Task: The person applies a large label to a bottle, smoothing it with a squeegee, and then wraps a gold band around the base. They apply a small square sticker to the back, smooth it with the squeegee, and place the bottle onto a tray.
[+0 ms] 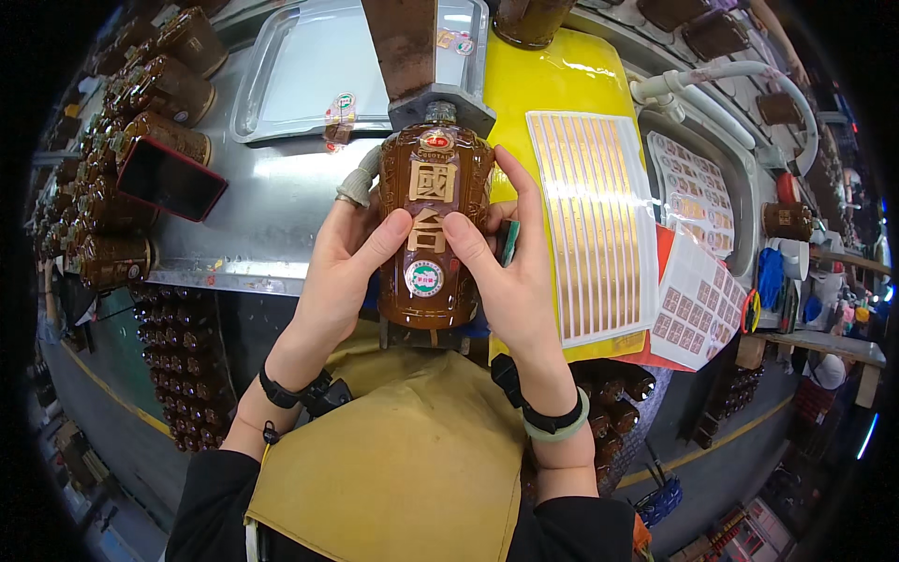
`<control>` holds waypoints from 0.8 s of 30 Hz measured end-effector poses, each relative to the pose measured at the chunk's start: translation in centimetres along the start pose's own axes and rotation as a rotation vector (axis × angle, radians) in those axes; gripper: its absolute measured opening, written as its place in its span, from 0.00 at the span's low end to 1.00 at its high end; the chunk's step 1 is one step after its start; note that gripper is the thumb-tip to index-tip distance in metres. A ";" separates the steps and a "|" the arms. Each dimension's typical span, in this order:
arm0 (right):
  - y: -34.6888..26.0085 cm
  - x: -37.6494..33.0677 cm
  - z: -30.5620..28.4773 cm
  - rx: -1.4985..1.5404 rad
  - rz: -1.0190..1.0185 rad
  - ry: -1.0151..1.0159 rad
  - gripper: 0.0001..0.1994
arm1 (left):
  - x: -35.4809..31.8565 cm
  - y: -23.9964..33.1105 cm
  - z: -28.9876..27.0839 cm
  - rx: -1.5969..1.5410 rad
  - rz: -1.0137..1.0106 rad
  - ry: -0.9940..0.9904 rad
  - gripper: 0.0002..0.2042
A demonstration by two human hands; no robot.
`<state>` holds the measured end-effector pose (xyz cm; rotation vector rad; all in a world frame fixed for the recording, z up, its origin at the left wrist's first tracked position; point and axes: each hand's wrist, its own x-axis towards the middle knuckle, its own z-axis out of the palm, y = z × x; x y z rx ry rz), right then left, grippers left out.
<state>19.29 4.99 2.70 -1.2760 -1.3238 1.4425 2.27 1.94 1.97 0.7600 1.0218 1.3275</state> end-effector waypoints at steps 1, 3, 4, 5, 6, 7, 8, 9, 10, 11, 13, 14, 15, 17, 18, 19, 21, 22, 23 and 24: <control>0.0 0.0 -0.1 0.023 0.002 0.004 0.37 | 0.1 0.0 0.1 0.003 -0.002 -0.001 0.32; -0.1 -0.1 0.4 0.017 -0.002 0.000 0.37 | 0.0 0.0 -0.2 0.000 0.025 -0.007 0.32; -0.2 -0.1 0.6 0.017 -0.007 -0.002 0.37 | -0.1 0.1 -0.5 -0.007 0.027 -0.005 0.32; -0.2 -0.1 0.5 0.021 -0.006 -0.002 0.37 | -0.1 0.1 -0.4 0.006 0.018 -0.003 0.32; -0.1 -0.1 0.5 0.010 -0.016 0.002 0.37 | -0.1 0.0 -0.3 0.017 0.010 -0.001 0.32; -0.1 -0.1 0.5 -0.002 -0.027 0.005 0.36 | 0.0 0.0 -0.3 0.020 0.010 -0.001 0.32; -0.1 -0.1 0.4 -0.002 -0.027 0.006 0.36 | 0.0 -0.1 -0.3 0.009 0.008 -0.003 0.31; -0.1 -0.1 0.3 -0.013 -0.025 0.008 0.36 | 0.0 -0.1 -0.3 -0.002 0.007 -0.005 0.31; -0.1 0.0 0.3 -0.025 -0.023 0.010 0.35 | 0.0 -0.1 -0.3 -0.002 0.008 -0.006 0.31; -0.1 0.1 0.1 -0.025 -0.025 0.011 0.35 | 0.1 -0.1 -0.3 -0.014 0.001 -0.005 0.31; 0.1 0.6 -0.4 0.027 0.001 0.015 0.32 | 0.4 0.1 -0.4 -0.026 -0.003 -0.006 0.31; -0.2 0.8 -0.5 0.027 0.000 0.016 0.32 | 0.6 0.4 -0.5 -0.052 -0.010 -0.008 0.33; -0.6 1.1 -0.5 0.000 0.006 0.039 0.30 | 0.8 0.5 -0.5 -0.079 -0.016 -0.010 0.35; -1.1 1.9 -0.3 -0.047 -0.023 0.084 0.26 | 0.9 0.4 -0.1 -0.026 0.017 -0.007 0.38; -1.3 2.2 -0.1 -0.048 -0.027 0.084 0.26 | 1.0 0.4 0.1 0.028 0.050 -0.002 0.41; -1.5 2.4 0.0 -0.031 -0.020 0.076 0.26 | 1.0 0.5 0.3 0.038 0.037 -0.014 0.46; -1.5 3.2 0.4 -0.031 -0.041 0.071 0.26 | 1.0 -0.3 0.1 0.139 0.106 -0.012 0.45; -1.6 3.4 0.5 -0.032 -0.045 0.071 0.26 | 1.0 -0.4 0.1 0.148 0.118 -0.007 0.45; -1.7 3.5 0.6 -0.067 -0.035 0.063 0.26 | 0.9 -0.3 0.2 0.147 0.121 -0.006 0.45; -1.8 3.6 0.7 -0.102 -0.025 0.056 0.26 | 0.8 -0.1 0.4 0.120 0.105 -0.001 0.44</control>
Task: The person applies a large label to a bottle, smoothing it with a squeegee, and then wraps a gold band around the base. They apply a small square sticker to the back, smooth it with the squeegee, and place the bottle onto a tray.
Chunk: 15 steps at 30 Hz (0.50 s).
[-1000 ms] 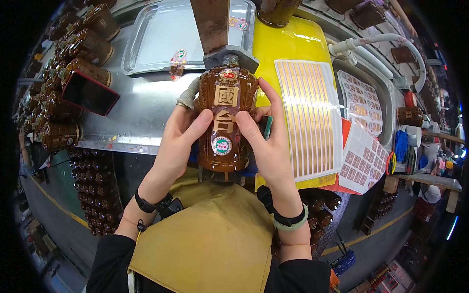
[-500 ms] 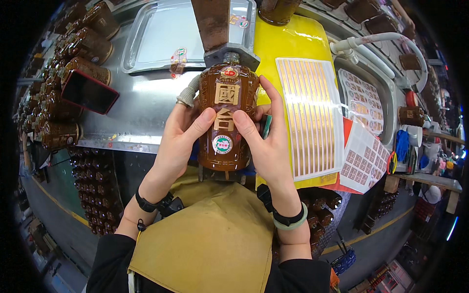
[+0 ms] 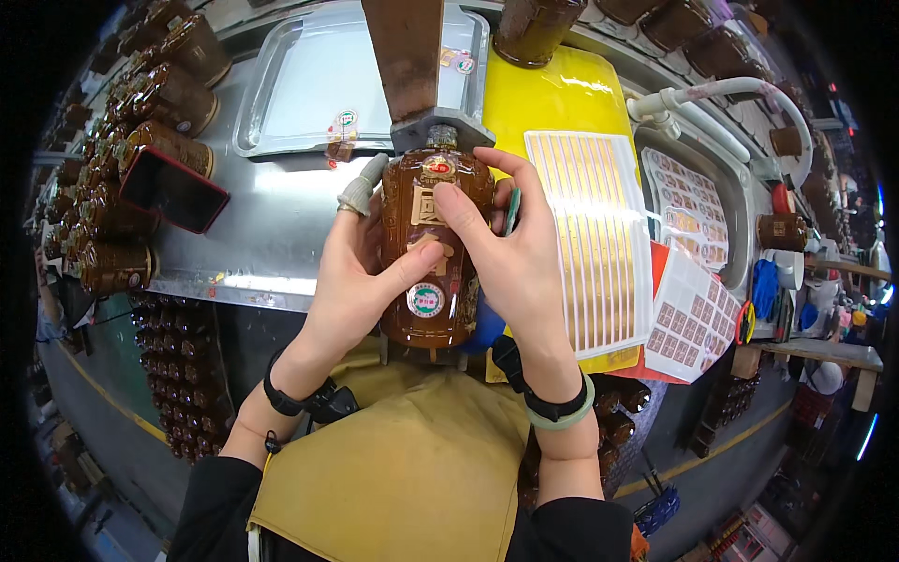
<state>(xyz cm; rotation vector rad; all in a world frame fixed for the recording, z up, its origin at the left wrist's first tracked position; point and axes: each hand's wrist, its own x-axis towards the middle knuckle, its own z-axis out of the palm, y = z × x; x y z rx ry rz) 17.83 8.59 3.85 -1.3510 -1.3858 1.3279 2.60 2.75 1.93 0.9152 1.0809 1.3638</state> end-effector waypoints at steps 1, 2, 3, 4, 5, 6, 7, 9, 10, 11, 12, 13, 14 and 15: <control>0.2 0.1 0.0 0.011 0.002 0.007 0.26 | 0.0 0.2 0.1 -0.026 -0.017 0.006 0.44; 0.3 0.2 0.0 0.009 0.001 0.004 0.26 | 0.0 0.2 0.1 -0.027 -0.016 0.008 0.44; 0.3 0.2 0.0 0.005 -0.003 0.005 0.26 | -0.1 0.3 0.1 -0.019 -0.016 -0.001 0.44; 0.4 0.2 0.0 0.000 -0.007 0.005 0.26 | 0.0 0.3 0.1 -0.011 -0.016 -0.010 0.44; 0.3 0.2 0.0 -0.001 -0.006 0.004 0.26 | 0.0 0.2 0.0 -0.012 -0.016 -0.009 0.44; 0.2 0.2 0.0 0.004 -0.004 0.005 0.26 | 0.0 0.1 0.0 -0.014 -0.019 -0.011 0.44; 0.1 0.2 0.1 0.009 -0.002 0.005 0.26 | 0.0 0.0 -0.1 -0.015 -0.021 -0.012 0.44; 0.3 0.3 0.1 0.027 0.002 0.008 0.26 | 0.1 0.0 0.0 -0.019 -0.017 -0.011 0.44; 0.3 0.3 0.1 0.047 0.004 0.010 0.26 | 0.1 0.0 0.0 -0.022 -0.011 -0.010 0.44; 0.4 0.3 0.0 0.047 0.004 0.009 0.26 | 0.1 0.0 0.0 -0.022 -0.011 -0.010 0.44; 0.5 0.3 -0.1 0.033 -0.001 0.003 0.25 | 0.1 0.1 0.1 -0.027 -0.018 -0.009 0.44; 0.5 0.3 -0.3 0.020 -0.006 -0.004 0.23 | 0.1 0.2 0.1 -0.033 -0.023 -0.007 0.44; 0.5 0.3 -0.4 0.020 -0.008 -0.002 0.23 | 0.1 0.2 0.1 -0.033 -0.022 -0.009 0.44; 0.4 0.2 -0.5 0.127 0.038 -0.016 0.22 | 0.2 0.2 0.0 -0.029 -0.012 -0.014 0.44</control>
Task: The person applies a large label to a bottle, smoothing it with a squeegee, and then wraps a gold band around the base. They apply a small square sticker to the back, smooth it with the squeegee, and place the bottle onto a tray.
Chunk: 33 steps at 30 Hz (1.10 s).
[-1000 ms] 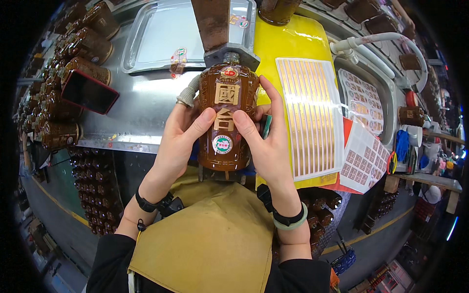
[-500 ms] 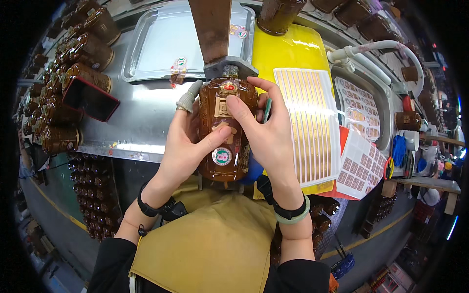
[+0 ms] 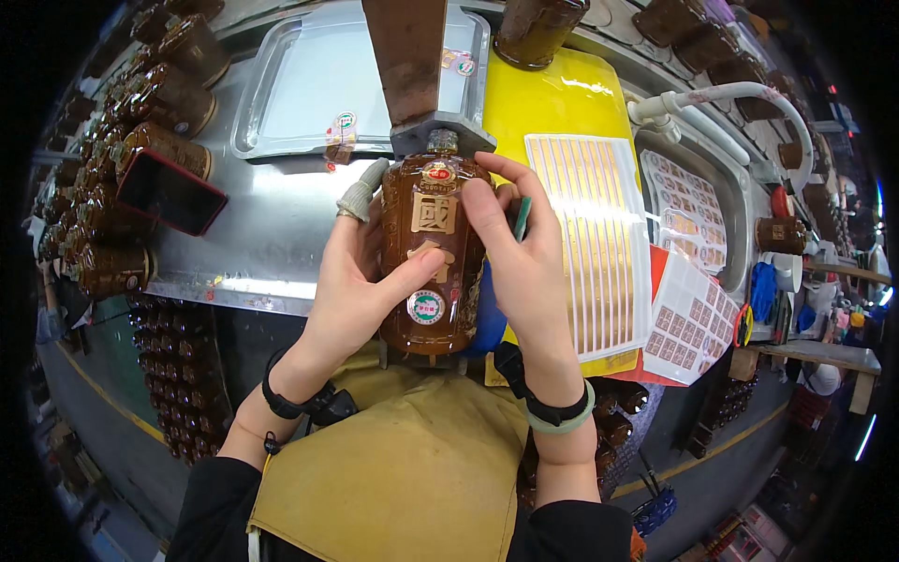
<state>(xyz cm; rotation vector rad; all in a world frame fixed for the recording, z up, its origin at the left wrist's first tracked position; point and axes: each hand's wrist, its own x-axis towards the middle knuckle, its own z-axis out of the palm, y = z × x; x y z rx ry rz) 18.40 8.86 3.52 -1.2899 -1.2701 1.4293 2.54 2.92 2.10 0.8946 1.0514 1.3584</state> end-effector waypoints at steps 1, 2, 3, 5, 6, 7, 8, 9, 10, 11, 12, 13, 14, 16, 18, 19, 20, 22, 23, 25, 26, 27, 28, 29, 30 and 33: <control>-0.1 -0.1 -0.1 0.107 0.045 -0.013 0.21 | 0.0 0.0 -0.1 0.003 0.010 -0.005 0.43; 0.0 -0.5 -0.4 0.088 0.041 -0.027 0.20 | 0.2 0.1 -0.2 0.002 0.013 -0.008 0.43; 0.1 -0.7 -0.6 0.086 0.038 -0.025 0.20 | 0.5 0.2 -0.4 -0.040 -0.007 0.015 0.41; 0.5 -1.1 -0.7 0.029 0.013 -0.022 0.20 | 1.2 0.5 -0.4 -0.082 -0.027 0.037 0.39; 0.9 -1.2 -0.8 0.010 0.011 -0.019 0.23 | 1.6 0.6 -0.4 -0.104 -0.047 0.056 0.37; 0.8 -1.2 -0.6 0.009 0.010 -0.017 0.23 | 1.9 0.6 -0.3 -0.126 -0.068 0.076 0.35; 0.6 -1.3 -0.3 0.020 0.008 -0.018 0.25 | 2.1 0.2 -0.2 -0.137 -0.064 0.090 0.33; 0.6 -1.3 -0.2 0.030 0.007 -0.018 0.27 | 2.1 0.1 -0.3 -0.137 -0.064 0.091 0.33; 0.6 -1.3 -0.2 0.062 0.034 -0.022 0.30 | 2.2 0.1 -0.3 -0.141 -0.071 0.083 0.33; 0.7 -1.2 -0.2 0.061 0.034 -0.022 0.30 | 2.2 0.0 -0.4 -0.145 -0.080 0.076 0.33; 0.6 -1.2 -0.1 0.045 0.026 -0.024 0.30 | 2.2 0.0 -0.4 -0.146 -0.081 0.077 0.33; 0.6 -1.2 -0.1 0.030 0.018 -0.025 0.29 | 2.2 0.0 -0.4 -0.146 -0.081 0.081 0.33; 0.6 -1.2 -0.1 0.030 0.019 -0.025 0.29 | 2.2 0.0 -0.4 -0.145 -0.082 0.086 0.33; 0.7 -1.2 -0.1 0.061 0.024 -0.026 0.30 | 2.2 0.0 -0.4 -0.153 -0.083 0.088 0.33; 0.8 -1.1 -0.1 0.079 0.024 -0.031 0.30 | 2.2 0.0 -0.3 -0.161 -0.081 0.092 0.33; 0.8 -1.1 -0.1 0.097 0.022 -0.034 0.30 | 2.2 0.0 -0.3 -0.142 -0.085 0.097 0.34; 0.8 -1.2 -0.1 0.097 0.023 -0.034 0.30 | 2.2 0.0 -0.3 -0.121 -0.088 0.102 0.34; 0.5 -1.2 -0.1 0.089 0.023 -0.033 0.29 | 2.2 0.0 -0.4 -0.119 -0.092 0.096 0.34; 0.5 -1.2 -0.1 0.090 0.024 -0.032 0.29 | 2.2 0.0 -0.4 -0.117 -0.095 0.089 0.34; 0.4 -1.2 -0.1 0.086 0.026 -0.035 0.28 | 2.2 -0.1 -0.5 -0.105 -0.099 0.090 0.34; 0.4 -1.2 -0.1 0.086 0.027 -0.035 0.28 | 2.2 -0.2 -0.5 -0.092 -0.101 0.091 0.34; 0.4 -1.2 -0.2 0.059 0.021 -0.029 0.28 | 2.2 -0.2 -0.5 -0.092 -0.102 0.091 0.34; 0.4 -1.1 -0.2 0.031 0.016 -0.022 0.28 | 2.1 -0.2 -0.5 -0.107 -0.102 0.094 0.34; 0.4 -1.0 -0.2 0.032 0.017 -0.022 0.28 | 2.1 -0.2 -0.4 -0.123 -0.101 0.097 0.34; 0.4 -0.9 -0.2 0.015 0.014 -0.021 0.28 | 2.0 -0.2 -0.5 -0.122 -0.102 0.097 0.34; -0.2 -0.8 0.2 -0.054 0.019 -0.013 0.28 | 1.3 -0.2 -0.9 -0.208 -0.111 0.099 0.34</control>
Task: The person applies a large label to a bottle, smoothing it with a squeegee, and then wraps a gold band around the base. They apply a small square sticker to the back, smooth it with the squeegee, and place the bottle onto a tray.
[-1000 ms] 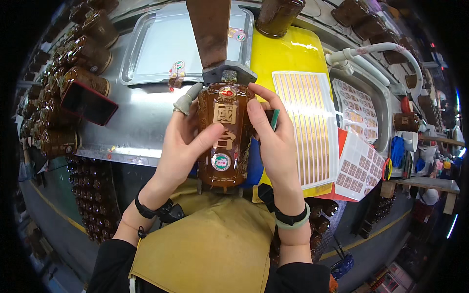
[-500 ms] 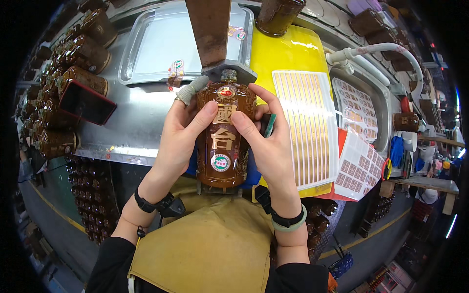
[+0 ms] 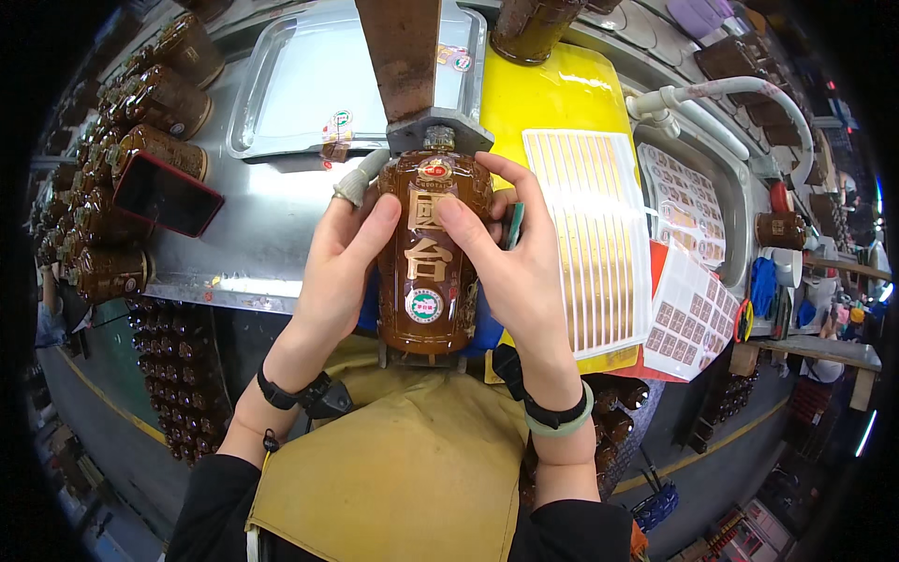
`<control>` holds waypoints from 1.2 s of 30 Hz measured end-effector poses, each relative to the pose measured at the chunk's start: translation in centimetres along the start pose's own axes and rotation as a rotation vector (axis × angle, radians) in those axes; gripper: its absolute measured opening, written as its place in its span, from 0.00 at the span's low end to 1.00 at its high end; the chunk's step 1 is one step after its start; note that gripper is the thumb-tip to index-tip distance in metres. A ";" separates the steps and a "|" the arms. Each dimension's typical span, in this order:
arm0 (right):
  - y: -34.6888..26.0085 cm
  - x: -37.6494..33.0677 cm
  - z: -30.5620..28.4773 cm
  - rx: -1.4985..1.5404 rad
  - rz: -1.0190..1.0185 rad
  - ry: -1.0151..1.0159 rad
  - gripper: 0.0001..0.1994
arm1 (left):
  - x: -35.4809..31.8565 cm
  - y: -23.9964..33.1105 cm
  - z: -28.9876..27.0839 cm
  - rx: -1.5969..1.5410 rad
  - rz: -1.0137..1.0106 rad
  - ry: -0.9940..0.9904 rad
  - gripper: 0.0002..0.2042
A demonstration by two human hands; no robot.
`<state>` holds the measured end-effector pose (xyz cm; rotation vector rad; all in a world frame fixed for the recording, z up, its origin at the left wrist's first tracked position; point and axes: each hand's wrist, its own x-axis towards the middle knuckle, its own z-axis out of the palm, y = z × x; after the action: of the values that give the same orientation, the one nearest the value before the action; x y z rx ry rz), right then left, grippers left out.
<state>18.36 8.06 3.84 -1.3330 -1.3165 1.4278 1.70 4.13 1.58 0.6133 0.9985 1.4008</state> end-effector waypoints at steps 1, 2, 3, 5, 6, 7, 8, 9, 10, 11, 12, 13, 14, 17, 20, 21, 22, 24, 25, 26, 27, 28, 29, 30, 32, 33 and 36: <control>-0.2 0.0 0.1 -0.051 0.008 0.006 0.28 | -0.3 -0.2 -0.3 0.010 -0.019 -0.015 0.34; -0.1 0.0 0.1 -0.050 0.011 0.005 0.28 | -0.7 -0.3 -0.5 0.021 -0.038 -0.028 0.34; 0.0 0.1 0.0 -0.027 -0.001 0.003 0.29 | -0.9 -0.3 -0.5 0.022 -0.041 -0.026 0.34; 0.2 -0.2 -0.2 0.058 0.002 -0.003 0.31 | -1.2 -0.3 -0.4 0.051 -0.012 -0.116 0.34; 0.4 -0.5 -0.4 0.060 0.005 -0.004 0.31 | -1.2 -0.1 -0.4 0.053 -0.016 -0.114 0.34; 0.6 -1.0 -0.7 0.057 -0.014 -0.015 0.33 | -1.2 0.0 -0.4 0.052 -0.024 -0.132 0.34; 0.8 -1.4 -1.0 0.053 -0.034 -0.024 0.35 | -1.2 0.1 -0.3 0.052 -0.033 -0.151 0.34; 0.6 -1.9 -1.3 0.033 0.018 -0.046 0.39 | -1.2 0.0 -0.2 0.098 -0.016 -0.146 0.34; 0.9 -2.0 -1.3 0.037 0.020 -0.045 0.39 | -1.2 0.0 -0.1 0.101 -0.020 -0.146 0.34; 1.2 -2.1 -0.9 0.033 0.005 -0.047 0.40 | -1.2 -0.1 -0.3 0.078 -0.002 -0.150 0.33; 1.3 -2.2 -0.6 0.029 -0.009 -0.050 0.41 | -1.2 -0.2 -0.5 0.054 0.015 -0.154 0.33; 1.3 -2.2 -0.6 0.041 0.024 -0.064 0.41 | -1.3 -0.1 -0.8 0.114 0.018 -0.123 0.33; 1.3 -2.2 -0.7 0.046 0.025 -0.062 0.41 | -1.3 0.0 -0.7 0.119 0.016 -0.124 0.33; 1.4 -2.3 -0.8 0.064 0.025 -0.060 0.41 | -1.2 0.1 -0.7 0.135 0.002 -0.138 0.33; 1.6 -2.3 -0.8 0.072 0.014 -0.059 0.41 | -1.2 -0.1 -0.7 0.142 0.023 -0.139 0.33; 1.6 -2.3 -0.8 0.074 0.014 -0.057 0.41 | -1.2 -0.1 -0.6 0.139 0.026 -0.141 0.33; 1.5 -2.3 -0.8 0.077 0.014 -0.055 0.41 | -1.2 0.0 -0.6 0.135 0.030 -0.142 0.33; 1.4 -2.2 -0.9 0.060 0.011 -0.058 0.41 | -1.4 0.0 -0.5 0.156 0.033 -0.147 0.34; 1.4 -2.2 -0.9 0.044 0.007 -0.061 0.41 | -1.4 0.0 -0.4 0.179 0.037 -0.153 0.34; 1.5 -2.2 -0.9 0.045 0.008 -0.060 0.41 | -1.4 0.1 -0.4 0.179 0.036 -0.154 0.34; 1.5 -2.1 -0.9 0.037 0.008 -0.058 0.41 | -1.3 0.2 -0.4 0.158 0.028 -0.156 0.35; 1.5 -2.1 -0.9 0.030 0.008 -0.056 0.42 | -1.3 0.3 -0.3 0.137 0.019 -0.158 0.35; 1.5 -2.1 -0.9 0.030 0.008 -0.056 0.42 | -1.3 0.2 -0.3 0.138 0.019 -0.158 0.35; 1.5 -2.1 -0.9 0.036 0.009 -0.057 0.41 | -1.3 0.1 -0.4 0.139 0.028 -0.151 0.35; 1.5 -2.2 -1.0 0.041 0.009 -0.056 0.41 | -1.3 0.1 -0.5 0.140 0.035 -0.146 0.36; 1.6 -2.2 -1.0 0.045 0.009 -0.061 0.41 | -1.1 0.2 -0.7 0.064 -0.017 -0.145 0.36; 1.8 -2.2 -1.1 0.053 0.006 -0.074 0.41 | -1.3 0.5 -0.6 -0.034 -0.073 -0.158 0.38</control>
<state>20.03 5.78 2.63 -1.2617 -1.3144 1.5189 1.04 2.84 1.94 0.6452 0.8614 1.2823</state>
